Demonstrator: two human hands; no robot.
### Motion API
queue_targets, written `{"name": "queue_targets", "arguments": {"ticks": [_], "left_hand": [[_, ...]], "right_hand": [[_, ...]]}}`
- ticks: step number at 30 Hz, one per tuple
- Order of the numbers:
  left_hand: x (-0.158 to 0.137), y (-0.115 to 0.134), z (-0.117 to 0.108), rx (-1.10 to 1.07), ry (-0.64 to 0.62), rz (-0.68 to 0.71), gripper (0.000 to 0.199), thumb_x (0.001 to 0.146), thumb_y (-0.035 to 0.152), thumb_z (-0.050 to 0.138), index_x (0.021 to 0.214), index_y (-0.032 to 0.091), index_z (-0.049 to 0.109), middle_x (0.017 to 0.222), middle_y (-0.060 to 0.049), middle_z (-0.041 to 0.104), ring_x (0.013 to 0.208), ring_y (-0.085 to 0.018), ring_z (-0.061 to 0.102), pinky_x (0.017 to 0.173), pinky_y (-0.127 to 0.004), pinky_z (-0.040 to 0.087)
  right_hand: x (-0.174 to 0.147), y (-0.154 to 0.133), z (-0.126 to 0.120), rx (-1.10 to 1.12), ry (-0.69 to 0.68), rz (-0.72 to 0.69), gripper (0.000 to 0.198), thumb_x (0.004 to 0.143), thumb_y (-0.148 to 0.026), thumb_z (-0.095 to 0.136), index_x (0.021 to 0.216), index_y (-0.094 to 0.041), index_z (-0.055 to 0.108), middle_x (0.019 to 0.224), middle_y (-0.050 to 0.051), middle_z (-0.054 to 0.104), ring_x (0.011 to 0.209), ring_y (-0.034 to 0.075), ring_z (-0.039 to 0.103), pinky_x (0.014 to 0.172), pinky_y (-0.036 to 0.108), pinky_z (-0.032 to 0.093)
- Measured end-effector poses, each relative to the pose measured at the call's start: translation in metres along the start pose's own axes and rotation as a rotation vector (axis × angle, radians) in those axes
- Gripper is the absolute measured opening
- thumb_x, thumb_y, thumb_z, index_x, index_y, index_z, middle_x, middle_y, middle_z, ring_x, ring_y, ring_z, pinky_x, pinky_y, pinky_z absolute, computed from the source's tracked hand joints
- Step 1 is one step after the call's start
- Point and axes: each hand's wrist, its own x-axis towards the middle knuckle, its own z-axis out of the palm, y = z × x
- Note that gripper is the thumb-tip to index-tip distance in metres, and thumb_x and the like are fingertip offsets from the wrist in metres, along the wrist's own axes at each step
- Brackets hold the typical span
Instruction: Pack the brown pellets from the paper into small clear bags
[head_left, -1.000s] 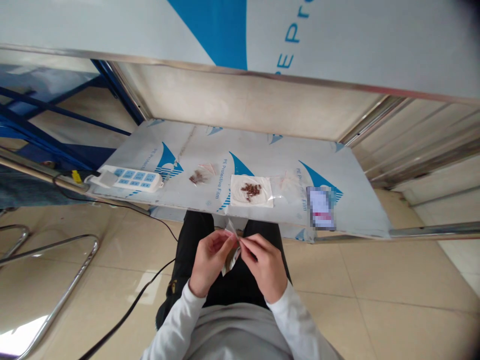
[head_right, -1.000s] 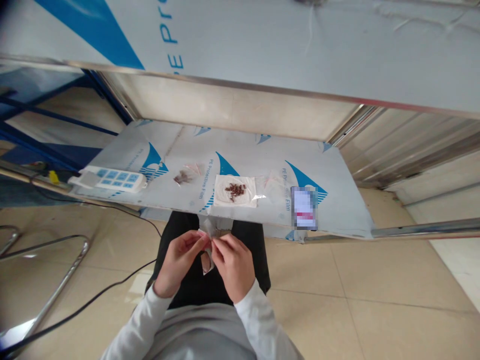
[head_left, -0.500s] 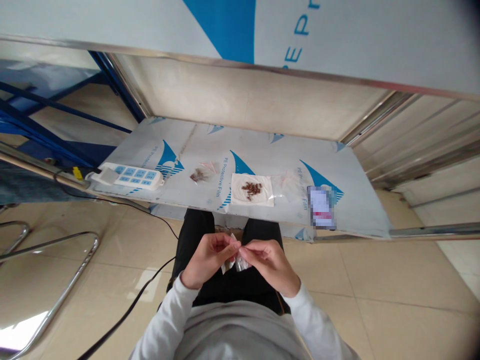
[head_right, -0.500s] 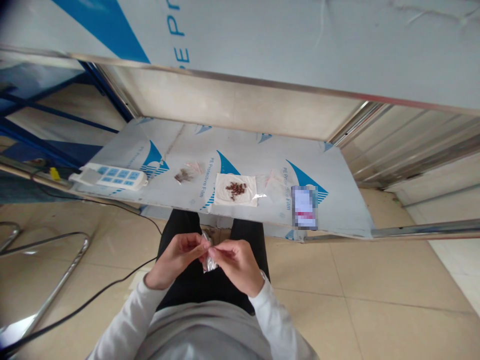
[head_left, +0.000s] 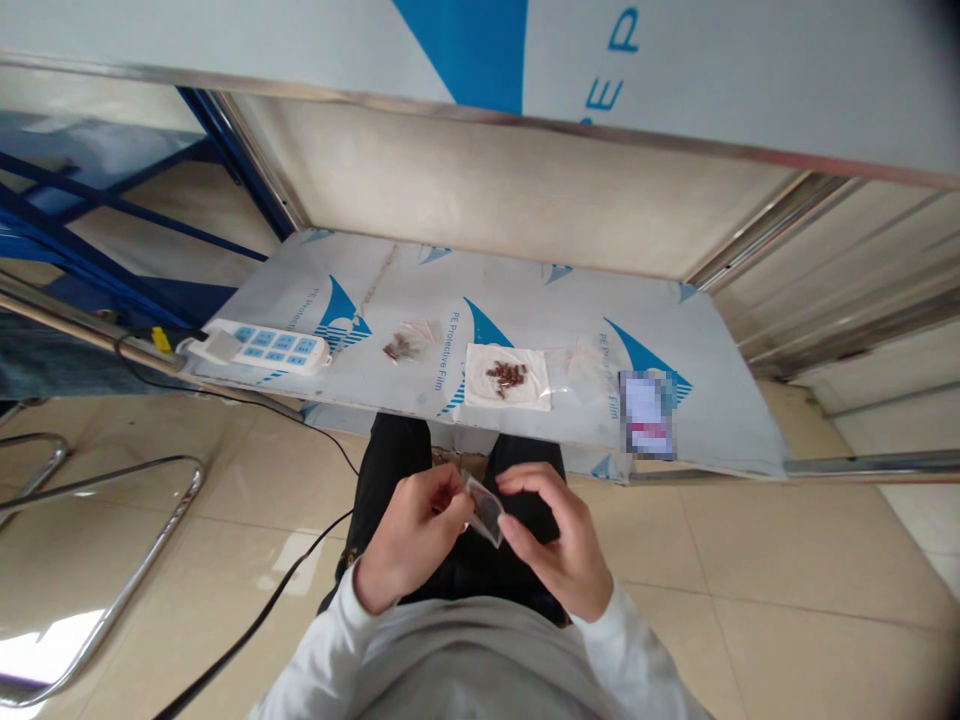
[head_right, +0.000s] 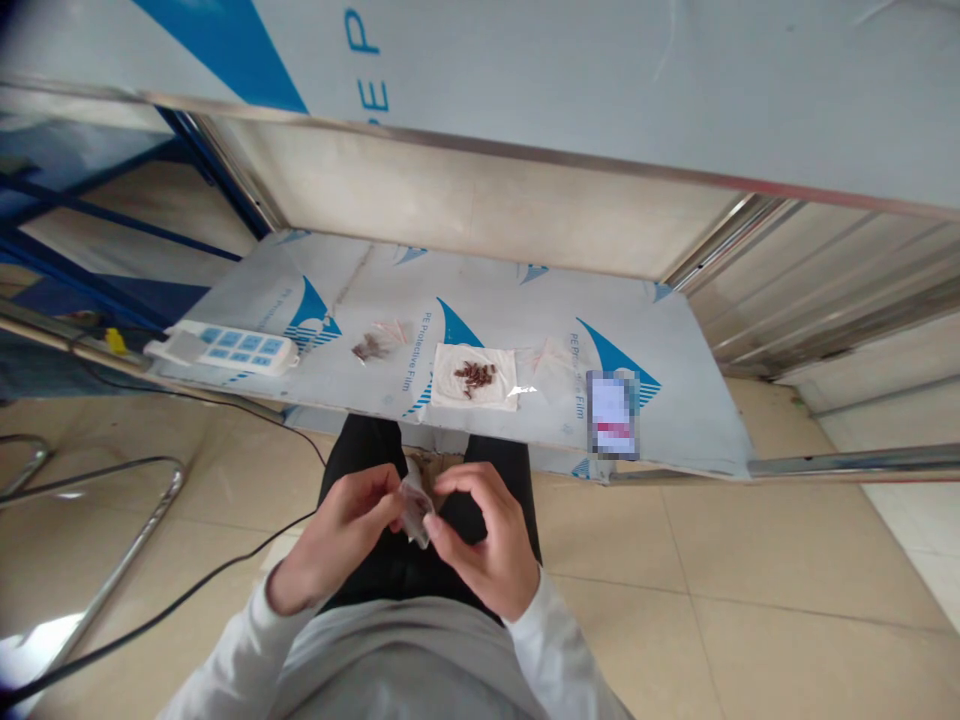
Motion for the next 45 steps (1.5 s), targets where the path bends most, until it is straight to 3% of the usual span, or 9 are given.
{"name": "queue_targets", "arguments": {"ticks": [2, 4, 8, 11, 18, 21, 24, 32, 45], "left_hand": [[0.004, 0.007, -0.001, -0.118, -0.095, 0.023, 0.022, 0.079, 0.029, 0.047, 0.060, 0.018, 0.049, 0.056, 0.001, 0.052, 0.053, -0.010, 0.047, 0.052, -0.022, 0.036], [0.007, 0.013, -0.003, -0.159, -0.162, 0.035, 0.021, 0.080, 0.030, 0.047, 0.063, 0.017, 0.051, 0.056, 0.001, 0.052, 0.052, -0.010, 0.047, 0.052, -0.022, 0.036], [0.010, 0.026, -0.010, 0.099, -0.112, 0.099, 0.021, 0.079, 0.030, 0.049, 0.063, 0.018, 0.053, 0.055, 0.001, 0.052, 0.050, -0.010, 0.045, 0.050, -0.022, 0.031], [0.013, 0.035, -0.017, 0.417, 0.008, 0.184, 0.024, 0.081, 0.028, 0.048, 0.058, 0.019, 0.050, 0.053, 0.002, 0.050, 0.049, -0.010, 0.042, 0.052, -0.024, 0.027], [0.025, 0.023, -0.026, 0.490, 0.330, 0.213, 0.036, 0.092, 0.036, 0.036, 0.064, 0.020, 0.051, 0.060, 0.000, 0.056, 0.054, -0.012, 0.048, 0.057, -0.024, 0.030], [0.026, -0.001, -0.024, 0.412, 0.310, 0.158, 0.042, 0.092, 0.044, 0.036, 0.063, 0.020, 0.052, 0.052, 0.002, 0.051, 0.049, -0.011, 0.045, 0.054, -0.023, 0.029], [0.023, -0.025, -0.017, 0.347, 0.240, 0.109, 0.043, 0.092, 0.047, 0.037, 0.062, 0.020, 0.052, 0.052, 0.003, 0.051, 0.048, -0.011, 0.046, 0.052, -0.023, 0.029], [0.022, -0.058, -0.015, 0.359, 0.244, -0.026, 0.041, 0.091, 0.046, 0.039, 0.062, 0.021, 0.053, 0.058, 0.001, 0.057, 0.053, -0.013, 0.051, 0.056, -0.024, 0.031], [0.041, -0.061, -0.016, 0.499, 0.250, -0.061, 0.036, 0.091, 0.040, 0.042, 0.065, 0.021, 0.057, 0.068, -0.003, 0.067, 0.065, -0.016, 0.062, 0.061, -0.024, 0.034]], "right_hand": [[0.003, 0.006, 0.003, 0.178, -0.089, 0.002, 0.086, 0.064, -0.049, 0.081, 0.136, -0.021, 0.042, 0.136, 0.014, 0.051, 0.124, 0.029, 0.050, 0.103, 0.042, 0.041], [0.008, 0.014, 0.007, 0.299, -0.183, 0.006, 0.107, 0.054, -0.052, 0.086, 0.143, -0.023, 0.034, 0.140, 0.014, 0.048, 0.127, 0.031, 0.048, 0.106, 0.044, 0.038], [0.017, 0.027, 0.014, 0.424, -0.210, 0.060, 0.059, 0.065, -0.045, 0.080, 0.117, -0.024, 0.059, 0.107, 0.006, 0.067, 0.098, 0.024, 0.064, 0.087, 0.036, 0.049], [0.025, 0.029, 0.011, 0.381, -0.188, 0.086, 0.046, 0.068, -0.042, 0.078, 0.106, -0.021, 0.063, 0.092, 0.004, 0.068, 0.084, 0.020, 0.064, 0.077, 0.032, 0.050], [0.099, 0.052, -0.038, -0.276, -0.207, 0.054, 0.041, 0.074, -0.041, 0.072, 0.107, -0.018, 0.064, 0.084, 0.003, 0.070, 0.069, 0.016, 0.063, 0.064, 0.026, 0.049], [0.149, 0.073, -0.058, -0.895, -0.359, 0.059, 0.038, 0.080, -0.041, 0.066, 0.112, -0.020, 0.062, 0.092, 0.003, 0.070, 0.075, 0.016, 0.064, 0.068, 0.025, 0.048], [0.187, 0.087, -0.060, -1.179, -0.469, 0.056, 0.034, 0.076, -0.034, 0.069, 0.107, -0.019, 0.065, 0.102, 0.009, 0.070, 0.093, 0.023, 0.064, 0.075, 0.030, 0.047], [0.216, 0.091, -0.028, -1.454, -0.676, -0.081, 0.041, 0.071, -0.022, 0.072, 0.110, -0.015, 0.064, 0.116, 0.017, 0.063, 0.114, 0.030, 0.051, 0.088, 0.040, 0.040], [0.210, 0.078, -0.026, -1.473, -0.640, -0.179, 0.034, 0.090, -0.007, 0.036, 0.107, -0.010, 0.066, 0.111, 0.020, 0.065, 0.107, 0.029, 0.052, 0.087, 0.043, 0.035]]}}
